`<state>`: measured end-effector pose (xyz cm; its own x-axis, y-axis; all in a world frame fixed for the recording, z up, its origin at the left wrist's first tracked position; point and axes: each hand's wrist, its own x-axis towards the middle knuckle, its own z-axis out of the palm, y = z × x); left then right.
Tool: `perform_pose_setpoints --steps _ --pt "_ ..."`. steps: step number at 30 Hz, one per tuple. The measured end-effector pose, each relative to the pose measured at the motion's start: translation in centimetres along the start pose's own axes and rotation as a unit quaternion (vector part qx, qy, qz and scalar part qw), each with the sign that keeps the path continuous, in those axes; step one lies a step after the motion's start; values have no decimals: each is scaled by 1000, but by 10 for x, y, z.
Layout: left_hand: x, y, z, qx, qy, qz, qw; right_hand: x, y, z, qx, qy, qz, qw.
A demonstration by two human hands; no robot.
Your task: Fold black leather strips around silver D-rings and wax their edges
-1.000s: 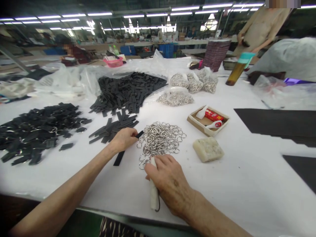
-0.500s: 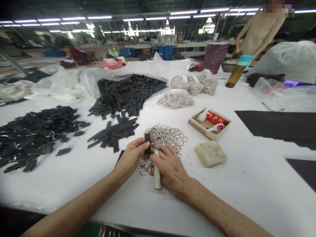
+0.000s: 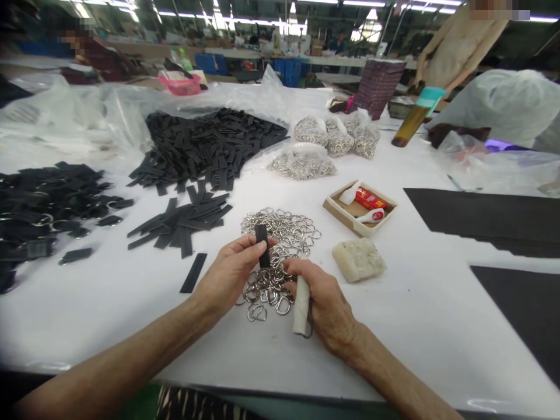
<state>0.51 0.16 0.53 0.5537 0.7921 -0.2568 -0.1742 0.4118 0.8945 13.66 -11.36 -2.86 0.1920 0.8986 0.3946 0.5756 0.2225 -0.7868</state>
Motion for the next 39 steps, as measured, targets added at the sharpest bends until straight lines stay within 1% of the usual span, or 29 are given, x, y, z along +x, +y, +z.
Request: perform_pose_setpoints --steps 4,7,9,12,16,18,20,23,27,28,30,32,33,34,36,39 --pt "5 3 -4 25 -24 6 999 -3 0 -2 39 46 36 998" --pt "6 2 -7 31 -34 -3 999 -1 -2 -4 25 66 45 996" --pt "5 1 -10 49 -45 -4 998 3 -3 -7 -5 67 32 997" --pt "4 3 -14 56 -45 -9 997 14 -7 -12 -77 41 0 996" --pt "5 6 -19 29 -27 -19 999 29 -13 -11 -167 -52 8 984" --pt "6 6 -20 22 -25 -14 999 32 -15 -8 -189 -91 -8 978" --pt "6 6 -21 19 -26 -14 999 32 -15 -3 -194 -96 -39 975" --pt "5 4 -21 17 -31 -26 999 26 -11 0 -181 -74 -62 979" --pt "4 3 -21 35 -63 -45 996 17 -1 -2 -150 -29 -39 987" --pt "3 3 -21 46 -76 -51 995 17 0 -3 -130 -8 -19 991" --pt "2 4 -19 72 -106 -73 989 19 -2 -5 -53 56 40 996" --pt "0 4 -17 98 -140 -104 980 23 -8 -7 44 122 99 987" --pt "-1 4 -15 109 -158 -120 974 25 -12 -9 82 144 119 979" --pt "-2 4 -13 120 -176 -134 968 27 -15 -10 106 156 130 973" --pt "-4 3 -9 137 -202 -154 958 29 -21 -12 136 158 142 968" --pt "-7 1 -4 155 -215 -161 951 30 -22 -14 153 154 151 965"
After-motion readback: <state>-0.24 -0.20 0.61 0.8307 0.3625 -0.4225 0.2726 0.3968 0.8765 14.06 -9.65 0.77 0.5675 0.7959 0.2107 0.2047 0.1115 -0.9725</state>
